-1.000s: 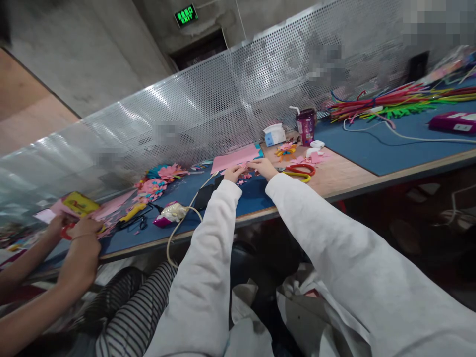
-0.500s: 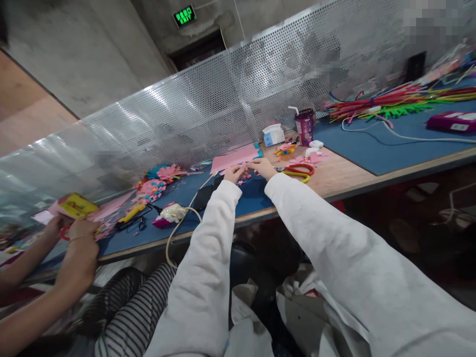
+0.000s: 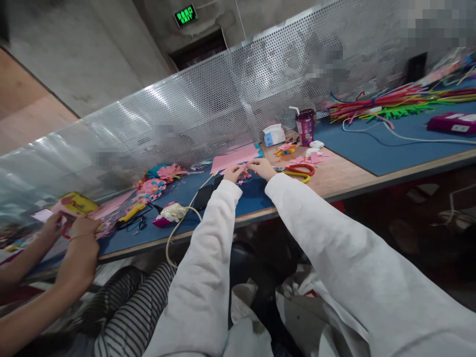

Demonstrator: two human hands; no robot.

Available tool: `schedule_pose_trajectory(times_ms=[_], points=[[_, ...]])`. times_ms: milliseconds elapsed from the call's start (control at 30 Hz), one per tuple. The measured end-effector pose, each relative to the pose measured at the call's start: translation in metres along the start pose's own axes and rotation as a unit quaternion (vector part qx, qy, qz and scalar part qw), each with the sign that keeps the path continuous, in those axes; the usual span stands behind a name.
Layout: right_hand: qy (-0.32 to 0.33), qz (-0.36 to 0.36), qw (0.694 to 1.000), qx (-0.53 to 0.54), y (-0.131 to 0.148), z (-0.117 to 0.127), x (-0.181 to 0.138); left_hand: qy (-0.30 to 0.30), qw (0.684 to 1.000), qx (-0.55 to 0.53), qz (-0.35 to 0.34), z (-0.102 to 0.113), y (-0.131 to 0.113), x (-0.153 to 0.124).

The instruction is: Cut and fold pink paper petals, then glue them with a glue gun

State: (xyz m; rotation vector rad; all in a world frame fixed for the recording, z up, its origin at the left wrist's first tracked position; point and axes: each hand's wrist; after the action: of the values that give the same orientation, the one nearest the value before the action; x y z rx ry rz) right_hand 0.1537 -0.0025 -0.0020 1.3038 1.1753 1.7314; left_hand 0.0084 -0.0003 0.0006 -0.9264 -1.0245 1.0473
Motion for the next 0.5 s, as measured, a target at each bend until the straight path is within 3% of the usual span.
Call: schedule_pose_trajectory(times_ms=[200, 500], points=[[0.005, 0.063, 0.995, -0.082, 0.0, -0.001, -0.001, -0.012, 1.0, 0.01, 0.021, 0.001, 0.001, -0.001], [-0.019, 0.078, 0.983, -0.162, -0.007, -0.002, 0.003, -0.009, 0.998, 0.024, 0.054, -0.002, -0.01, -0.009]])
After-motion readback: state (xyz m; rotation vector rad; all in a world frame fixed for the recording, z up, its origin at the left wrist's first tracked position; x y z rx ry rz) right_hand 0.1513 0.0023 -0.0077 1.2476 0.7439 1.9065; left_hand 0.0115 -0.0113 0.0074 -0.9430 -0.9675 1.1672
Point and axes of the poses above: each hand's wrist, its own x-axis towards the middle knuckle, its own z-axis out of the back of the hand, y = z × x, and after that the axes turned 8 degrees about y, right-handed
